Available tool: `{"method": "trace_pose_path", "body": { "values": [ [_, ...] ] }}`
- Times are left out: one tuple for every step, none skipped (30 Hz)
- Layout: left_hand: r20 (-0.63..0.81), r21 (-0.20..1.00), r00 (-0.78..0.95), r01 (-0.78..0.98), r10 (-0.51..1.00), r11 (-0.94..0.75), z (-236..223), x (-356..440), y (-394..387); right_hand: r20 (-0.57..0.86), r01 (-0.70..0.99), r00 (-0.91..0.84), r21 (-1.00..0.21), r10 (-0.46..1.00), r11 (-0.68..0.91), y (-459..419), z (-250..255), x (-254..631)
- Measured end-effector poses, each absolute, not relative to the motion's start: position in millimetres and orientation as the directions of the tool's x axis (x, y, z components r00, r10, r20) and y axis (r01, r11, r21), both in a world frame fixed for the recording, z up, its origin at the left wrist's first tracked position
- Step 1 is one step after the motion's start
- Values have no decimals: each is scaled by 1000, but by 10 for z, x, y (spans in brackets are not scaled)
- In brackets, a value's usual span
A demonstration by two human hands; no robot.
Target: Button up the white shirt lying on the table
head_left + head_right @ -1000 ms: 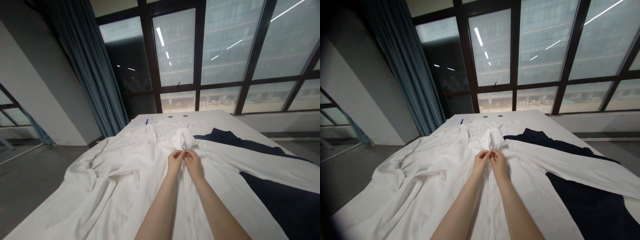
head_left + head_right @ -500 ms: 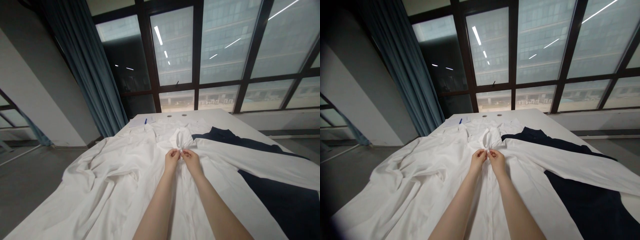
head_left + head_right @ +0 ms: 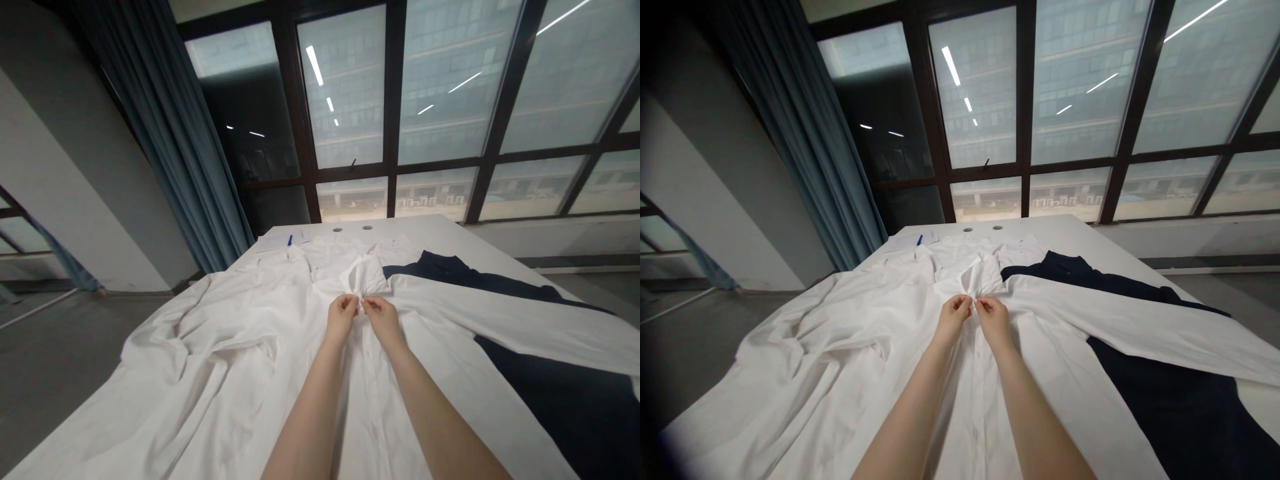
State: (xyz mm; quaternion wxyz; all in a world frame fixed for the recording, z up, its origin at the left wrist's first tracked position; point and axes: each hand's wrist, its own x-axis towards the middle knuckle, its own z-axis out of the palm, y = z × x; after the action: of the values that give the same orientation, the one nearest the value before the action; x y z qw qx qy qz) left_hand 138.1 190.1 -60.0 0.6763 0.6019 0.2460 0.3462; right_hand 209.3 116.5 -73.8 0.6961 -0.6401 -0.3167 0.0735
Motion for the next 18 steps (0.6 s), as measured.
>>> {"method": "trace_pose_path", "body": {
  "values": [
    [60,984,647,-167,760,64,-593,1376,1895,334,287,787,-943,519,171,1169,-737,2094],
    [29,981,662,-162,749,106,-588,1370,1889,317,266,788,-948,528,173,1175,-738,2095],
    [-4,976,682,-157,731,152,-583,1364,1881,300,241,790,-954,535,179,1182,-740,2095],
    [-30,969,703,-153,711,193,-577,1359,1871,281,211,793,-959,541,190,1190,-745,2096],
    [-49,963,719,-149,693,224,-572,1355,1861,259,172,796,-963,546,207,1197,-751,2096],
    [-64,959,731,-145,680,245,-567,1353,1849,236,128,799,-965,553,228,1205,-758,2096],
    [-70,958,733,-140,677,250,-562,1353,1838,215,87,800,-965,560,248,1211,-765,2096],
    [-67,962,725,-136,685,238,-558,1354,1826,198,52,800,-963,567,264,1216,-773,2096],
    [-60,966,714,-133,697,220,-556,1356,1815,185,25,801,-961,570,277,1220,-781,2097],
    [-55,970,705,-130,707,204,-554,1359,1805,176,7,803,-959,570,285,1222,-790,2099],
    [-53,972,698,-127,714,196,-553,1360,1798,169,-3,806,-957,567,290,1224,-798,2102],
    [-58,972,693,-124,719,198,-551,1361,1792,164,-10,811,-956,561,293,1225,-806,2104],
    [-71,970,692,-120,719,211,-549,1360,1789,157,-20,816,-954,556,299,1226,-812,2107],
    [-88,966,693,-115,715,231,-546,1357,1789,151,-31,820,-952,553,305,1227,-816,2108],
    [-110,960,697,-111,709,258,-542,1354,1791,145,-41,822,-949,551,312,1227,-818,2109],
    [-135,950,703,-107,699,292,-538,1350,1795,142,-50,823,-946,550,319,1227,-818,2108],
    [-160,939,709,-105,687,328,-534,1346,1799,140,-58,823,-943,551,327,1228,-814,2105],
    [-182,927,715,-105,675,361,-530,1345,1803,140,-65,822,-940,552,335,1227,-809,2102]
  ]
}}
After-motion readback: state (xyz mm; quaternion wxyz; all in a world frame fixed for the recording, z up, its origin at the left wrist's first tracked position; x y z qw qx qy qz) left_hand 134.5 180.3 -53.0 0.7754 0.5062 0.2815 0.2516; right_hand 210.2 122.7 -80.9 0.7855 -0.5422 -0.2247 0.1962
